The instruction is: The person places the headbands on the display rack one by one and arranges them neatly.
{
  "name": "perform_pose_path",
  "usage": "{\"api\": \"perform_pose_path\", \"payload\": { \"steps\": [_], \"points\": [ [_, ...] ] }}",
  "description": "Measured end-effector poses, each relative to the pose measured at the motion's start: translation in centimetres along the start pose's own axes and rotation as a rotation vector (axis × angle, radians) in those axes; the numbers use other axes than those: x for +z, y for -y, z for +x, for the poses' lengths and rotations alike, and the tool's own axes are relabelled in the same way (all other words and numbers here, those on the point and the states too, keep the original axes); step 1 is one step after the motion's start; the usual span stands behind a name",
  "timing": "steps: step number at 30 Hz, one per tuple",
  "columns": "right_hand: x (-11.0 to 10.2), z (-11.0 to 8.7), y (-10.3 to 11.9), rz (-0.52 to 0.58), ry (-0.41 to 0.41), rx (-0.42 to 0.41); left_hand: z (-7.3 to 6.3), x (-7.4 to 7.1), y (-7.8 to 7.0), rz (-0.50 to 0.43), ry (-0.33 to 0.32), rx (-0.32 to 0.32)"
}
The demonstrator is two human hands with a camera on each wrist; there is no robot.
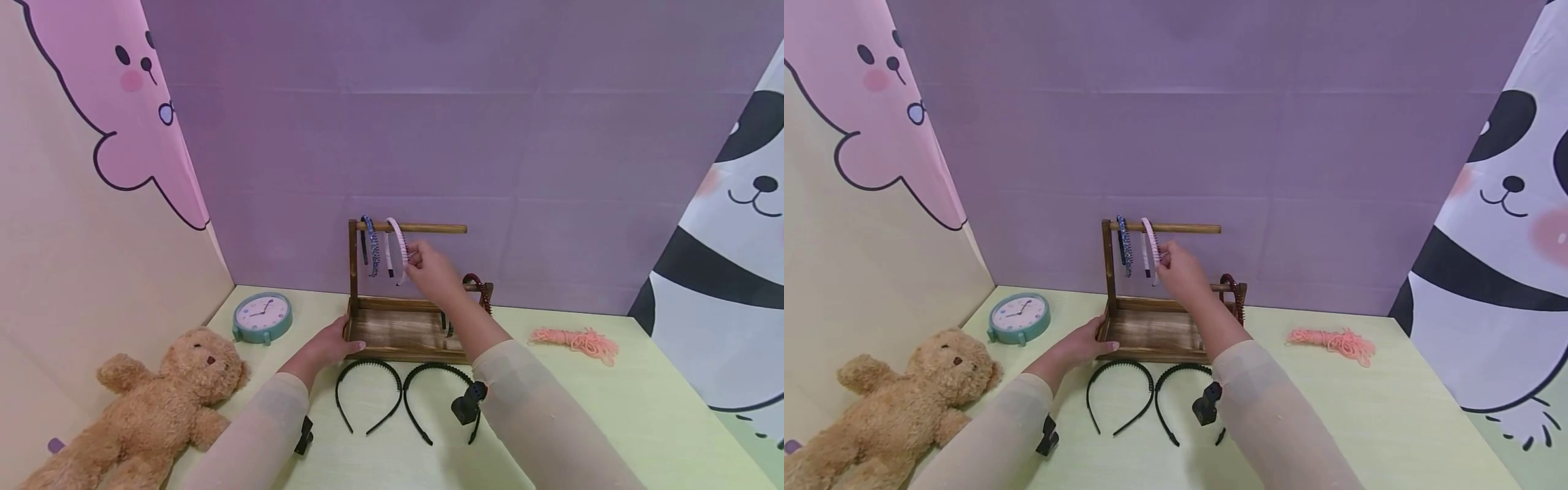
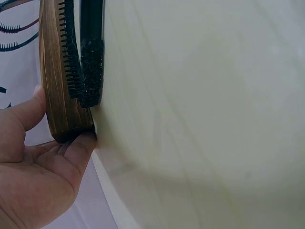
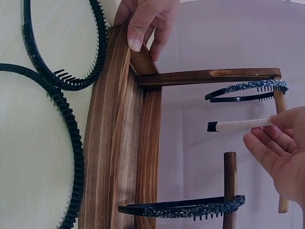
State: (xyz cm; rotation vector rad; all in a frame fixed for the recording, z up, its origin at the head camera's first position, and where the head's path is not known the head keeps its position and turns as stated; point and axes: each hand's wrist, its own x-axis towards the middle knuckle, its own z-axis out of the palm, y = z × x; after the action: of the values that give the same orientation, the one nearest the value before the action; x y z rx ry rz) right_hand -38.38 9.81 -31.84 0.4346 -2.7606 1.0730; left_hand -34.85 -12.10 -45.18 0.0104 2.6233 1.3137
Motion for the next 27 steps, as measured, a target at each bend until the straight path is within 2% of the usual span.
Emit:
{"api": "perform_pose_path", "payload": {
  "steps": [10,21,27],
  "points": [
    [-0.7,-0.7,-0.1,-0.013,0.033,0.03,-0.1,0.1,-0.4,-0.002,-0.007,-0.006],
    [-2.4,-3.6,-0.6,0.013,-0.002,-0.009,-0.3,0.0,-0.5,0.016,0.001,-0.011],
    [-2.4,-5.7,-1.4,-0.014,0.061,-0.028,-0.3,0.0,-0.5,0.002,0.006,-0.016]
  ]
}}
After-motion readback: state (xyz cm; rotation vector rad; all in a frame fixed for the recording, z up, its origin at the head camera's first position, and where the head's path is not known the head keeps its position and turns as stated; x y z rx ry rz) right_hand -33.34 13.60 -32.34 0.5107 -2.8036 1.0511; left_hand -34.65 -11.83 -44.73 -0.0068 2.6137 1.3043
